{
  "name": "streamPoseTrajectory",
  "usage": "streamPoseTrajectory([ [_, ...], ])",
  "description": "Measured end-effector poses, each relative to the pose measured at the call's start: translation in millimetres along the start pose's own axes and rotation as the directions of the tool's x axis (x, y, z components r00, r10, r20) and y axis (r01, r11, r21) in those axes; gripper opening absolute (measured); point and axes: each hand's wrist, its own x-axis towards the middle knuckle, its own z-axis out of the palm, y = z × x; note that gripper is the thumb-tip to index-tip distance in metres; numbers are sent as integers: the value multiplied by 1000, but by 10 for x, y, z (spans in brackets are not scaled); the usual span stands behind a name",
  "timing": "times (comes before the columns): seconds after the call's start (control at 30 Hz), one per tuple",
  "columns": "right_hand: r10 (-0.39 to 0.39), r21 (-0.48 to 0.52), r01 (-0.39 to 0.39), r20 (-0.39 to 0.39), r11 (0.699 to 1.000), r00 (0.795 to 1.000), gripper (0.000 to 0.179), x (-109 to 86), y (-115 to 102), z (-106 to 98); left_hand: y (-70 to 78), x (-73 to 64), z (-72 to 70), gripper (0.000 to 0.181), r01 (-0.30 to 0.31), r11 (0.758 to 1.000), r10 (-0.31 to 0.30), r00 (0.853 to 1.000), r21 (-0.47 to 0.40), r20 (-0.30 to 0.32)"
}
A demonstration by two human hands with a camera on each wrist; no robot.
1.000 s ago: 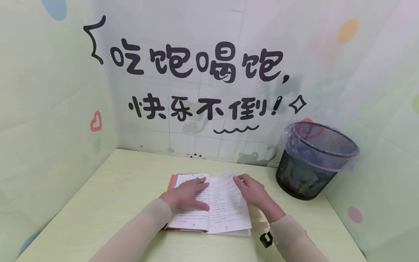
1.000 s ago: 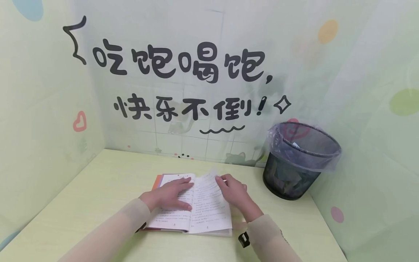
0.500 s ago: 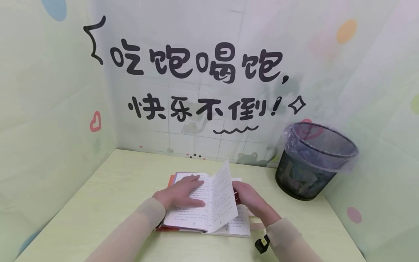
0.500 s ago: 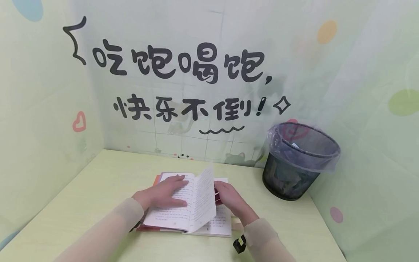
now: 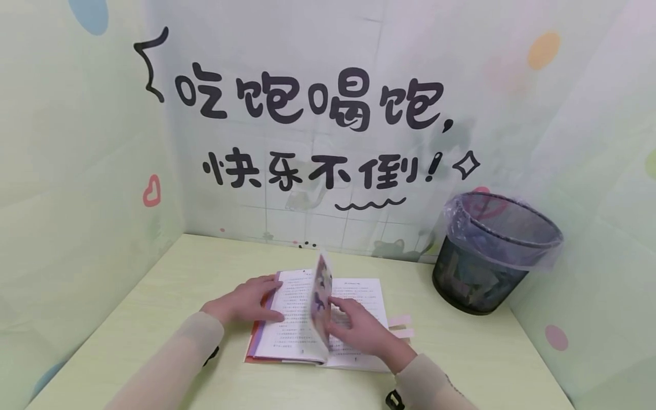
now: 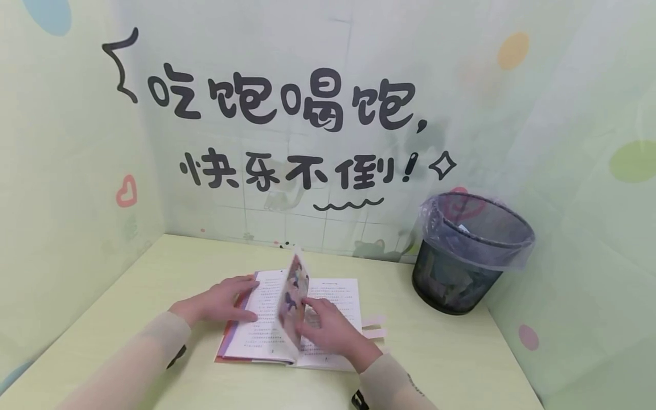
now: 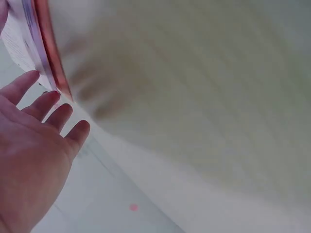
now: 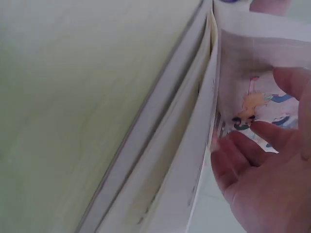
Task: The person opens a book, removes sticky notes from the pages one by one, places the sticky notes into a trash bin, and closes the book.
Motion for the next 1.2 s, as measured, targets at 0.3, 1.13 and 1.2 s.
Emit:
streamPoseTrajectory([
  [0.3,-12,-302,39,88,953,996,78,-16,-146,185,-193,-103,-95,100,46,999,-46,999,17,-13],
  [1.13,-59,-430,93,93,898,994,71,-12,-127,223,518,203,210,113,-211,977,211,977,12,35],
  [1.2,-61,-428,94,90,899,994,71,-15,-116,224,575,230,245,115,-239,971,237,970,29,47],
])
